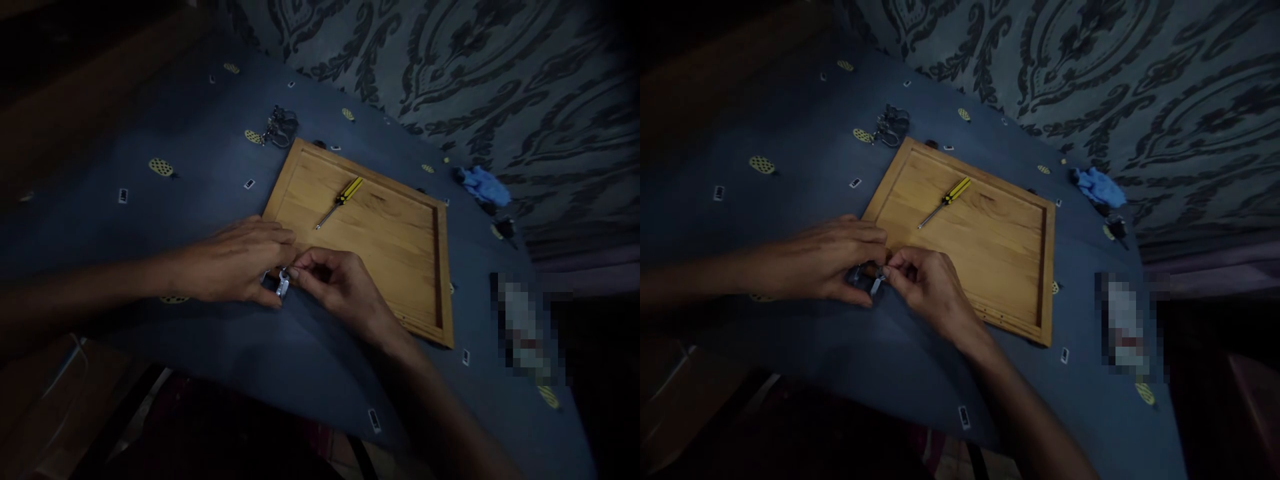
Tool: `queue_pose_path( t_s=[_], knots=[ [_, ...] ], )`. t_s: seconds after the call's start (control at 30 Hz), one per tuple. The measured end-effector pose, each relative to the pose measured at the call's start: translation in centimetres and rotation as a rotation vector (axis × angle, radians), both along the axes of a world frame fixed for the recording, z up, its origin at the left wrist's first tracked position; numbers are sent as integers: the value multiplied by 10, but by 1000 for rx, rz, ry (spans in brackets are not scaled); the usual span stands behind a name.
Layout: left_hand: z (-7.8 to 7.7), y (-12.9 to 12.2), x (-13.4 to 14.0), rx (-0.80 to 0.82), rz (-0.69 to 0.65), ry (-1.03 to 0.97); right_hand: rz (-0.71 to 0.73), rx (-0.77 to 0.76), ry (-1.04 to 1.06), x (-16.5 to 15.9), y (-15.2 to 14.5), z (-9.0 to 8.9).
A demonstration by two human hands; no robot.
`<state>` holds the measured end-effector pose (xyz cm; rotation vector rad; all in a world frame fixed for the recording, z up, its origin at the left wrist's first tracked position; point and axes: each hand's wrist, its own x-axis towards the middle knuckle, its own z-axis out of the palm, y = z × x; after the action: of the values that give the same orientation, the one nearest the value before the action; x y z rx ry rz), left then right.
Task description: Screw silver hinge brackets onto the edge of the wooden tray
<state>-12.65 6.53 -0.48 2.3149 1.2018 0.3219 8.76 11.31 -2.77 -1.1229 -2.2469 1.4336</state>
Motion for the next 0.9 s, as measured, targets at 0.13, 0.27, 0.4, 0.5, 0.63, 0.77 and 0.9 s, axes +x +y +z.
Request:
queue_pose_path(
  t_s=[0.13, 0.27, 0.4, 0.5, 0.63, 0.77, 0.9],
  knots=[
    [0, 0, 0, -13, 8, 6, 5, 19, -21, -1, 0, 1],
    [1, 0, 0, -4, 10, 23, 6, 48, -30, -2, 0, 1],
    [2, 1, 1, 18, 6, 27, -9, 99, 10, -1, -3, -2],
    [3, 2, 1, -2, 13, 40, -27, 119, 59, 0, -5, -7],
    [4, 2, 2, -27, 21, 47, -49, 125, 123, 2, -7, -11],
    [5, 2, 2, -33, 14, 46, -82, 111, 173, 3, -9, -11],
    [5, 2, 1, -52, 18, 55, -111, 142, 208, 7, -11, -11]
  ],
)
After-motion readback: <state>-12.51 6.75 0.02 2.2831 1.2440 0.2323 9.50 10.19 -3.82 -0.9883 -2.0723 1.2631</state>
